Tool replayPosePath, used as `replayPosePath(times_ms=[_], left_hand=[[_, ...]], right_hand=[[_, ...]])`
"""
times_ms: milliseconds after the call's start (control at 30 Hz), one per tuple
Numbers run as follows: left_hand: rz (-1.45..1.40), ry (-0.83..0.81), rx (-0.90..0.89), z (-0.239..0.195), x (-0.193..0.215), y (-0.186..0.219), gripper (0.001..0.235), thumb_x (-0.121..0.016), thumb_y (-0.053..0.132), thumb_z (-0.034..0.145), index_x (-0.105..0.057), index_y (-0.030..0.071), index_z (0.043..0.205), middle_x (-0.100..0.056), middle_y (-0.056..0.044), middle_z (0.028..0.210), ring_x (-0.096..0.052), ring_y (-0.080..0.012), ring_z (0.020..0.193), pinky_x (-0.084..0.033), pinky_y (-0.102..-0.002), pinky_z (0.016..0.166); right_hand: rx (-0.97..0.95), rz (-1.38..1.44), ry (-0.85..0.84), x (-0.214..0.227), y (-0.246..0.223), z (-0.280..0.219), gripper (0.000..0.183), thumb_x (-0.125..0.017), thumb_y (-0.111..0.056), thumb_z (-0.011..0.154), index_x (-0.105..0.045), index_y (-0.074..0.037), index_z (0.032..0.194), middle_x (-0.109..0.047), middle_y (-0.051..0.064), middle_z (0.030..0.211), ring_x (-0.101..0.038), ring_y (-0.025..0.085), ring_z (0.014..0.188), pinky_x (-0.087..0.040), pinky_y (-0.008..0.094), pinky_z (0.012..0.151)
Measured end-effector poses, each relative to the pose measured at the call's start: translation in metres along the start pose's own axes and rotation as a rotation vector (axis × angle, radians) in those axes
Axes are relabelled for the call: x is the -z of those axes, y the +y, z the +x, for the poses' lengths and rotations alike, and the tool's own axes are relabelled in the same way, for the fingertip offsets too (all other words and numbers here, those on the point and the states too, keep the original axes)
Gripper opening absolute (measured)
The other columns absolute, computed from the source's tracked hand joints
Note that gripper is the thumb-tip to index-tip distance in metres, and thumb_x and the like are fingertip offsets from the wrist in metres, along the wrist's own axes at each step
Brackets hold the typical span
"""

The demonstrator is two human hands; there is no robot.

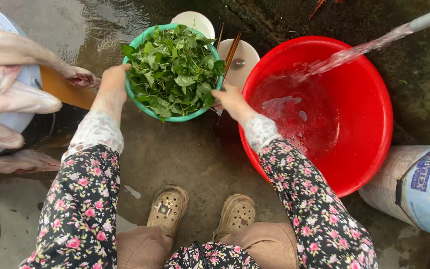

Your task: The person washes leafy green vegetables by hand in a red basin filled with water, repeatedly agitating and rinsing them. The person transfers the washed greens into a green colander and continues rinsing under running water.

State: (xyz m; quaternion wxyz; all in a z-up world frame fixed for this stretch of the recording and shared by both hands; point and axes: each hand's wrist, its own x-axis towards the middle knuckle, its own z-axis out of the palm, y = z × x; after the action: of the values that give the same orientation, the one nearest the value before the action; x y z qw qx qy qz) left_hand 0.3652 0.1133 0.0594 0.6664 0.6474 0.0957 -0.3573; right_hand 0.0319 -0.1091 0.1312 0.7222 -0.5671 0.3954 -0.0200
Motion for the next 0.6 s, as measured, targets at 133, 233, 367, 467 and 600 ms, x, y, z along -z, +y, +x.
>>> replayPosePath(times_ms=[133, 233, 367, 467, 600], left_hand=[[-0.047, -0.011, -0.021, -0.023, -0.021, 0.023, 0.034, -0.069, 0.005, 0.087, -0.065, -0.013, 0.115, -0.070, -0.021, 0.114, -0.068, -0.0296, 0.099, -0.058, -0.044, 0.086], [0.018, 0.073, -0.011, -0.048, -0.056, 0.063, 0.030, -0.067, 0.004, 0.086, -0.068, -0.009, 0.113, -0.069, -0.017, 0.112, -0.069, -0.0260, 0.095, -0.059, -0.041, 0.080], [0.223, -0.153, -0.281, -0.092, -0.113, 0.102, 0.029, -0.066, 0.009, 0.088, -0.073, -0.004, 0.113, -0.074, -0.013, 0.105, -0.068, -0.0210, 0.090, -0.055, -0.035, 0.075], [0.431, -0.309, -0.306, -0.134, -0.178, 0.090, 0.033, -0.065, 0.013, 0.091, -0.076, -0.003, 0.118, -0.075, -0.014, 0.102, -0.067, -0.0203, 0.085, -0.053, -0.034, 0.072], [0.528, -0.590, -0.322, -0.185, -0.271, 0.011, 0.042, -0.067, 0.014, 0.088, -0.066, -0.001, 0.127, -0.076, -0.014, 0.106, -0.072, -0.0193, 0.087, -0.056, -0.031, 0.069]], right_hand=[[0.120, -0.163, 0.212, -0.012, 0.004, -0.001, 0.028, -0.071, -0.005, 0.086, -0.068, 0.007, 0.110, -0.073, 0.015, 0.097, -0.070, 0.022, 0.077, -0.058, 0.034, 0.065], [0.159, -0.053, 0.190, 0.012, -0.014, -0.026, 0.028, -0.069, -0.004, 0.087, -0.068, 0.007, 0.113, -0.073, 0.011, 0.096, -0.071, 0.020, 0.078, -0.059, 0.032, 0.067], [0.193, -0.060, 0.376, 0.060, -0.060, -0.079, 0.038, -0.068, -0.005, 0.086, -0.068, 0.005, 0.122, -0.073, 0.010, 0.092, -0.065, 0.018, 0.072, -0.053, 0.032, 0.062], [0.300, -0.018, 0.525, 0.110, -0.079, -0.144, 0.040, -0.067, -0.003, 0.088, -0.068, 0.007, 0.126, -0.073, 0.011, 0.098, -0.066, 0.017, 0.078, -0.054, 0.029, 0.067], [0.293, 0.093, 0.574, 0.188, -0.082, -0.246, 0.046, -0.064, 0.001, 0.087, -0.063, 0.006, 0.132, -0.074, 0.012, 0.112, -0.072, 0.019, 0.092, -0.059, 0.029, 0.077]])
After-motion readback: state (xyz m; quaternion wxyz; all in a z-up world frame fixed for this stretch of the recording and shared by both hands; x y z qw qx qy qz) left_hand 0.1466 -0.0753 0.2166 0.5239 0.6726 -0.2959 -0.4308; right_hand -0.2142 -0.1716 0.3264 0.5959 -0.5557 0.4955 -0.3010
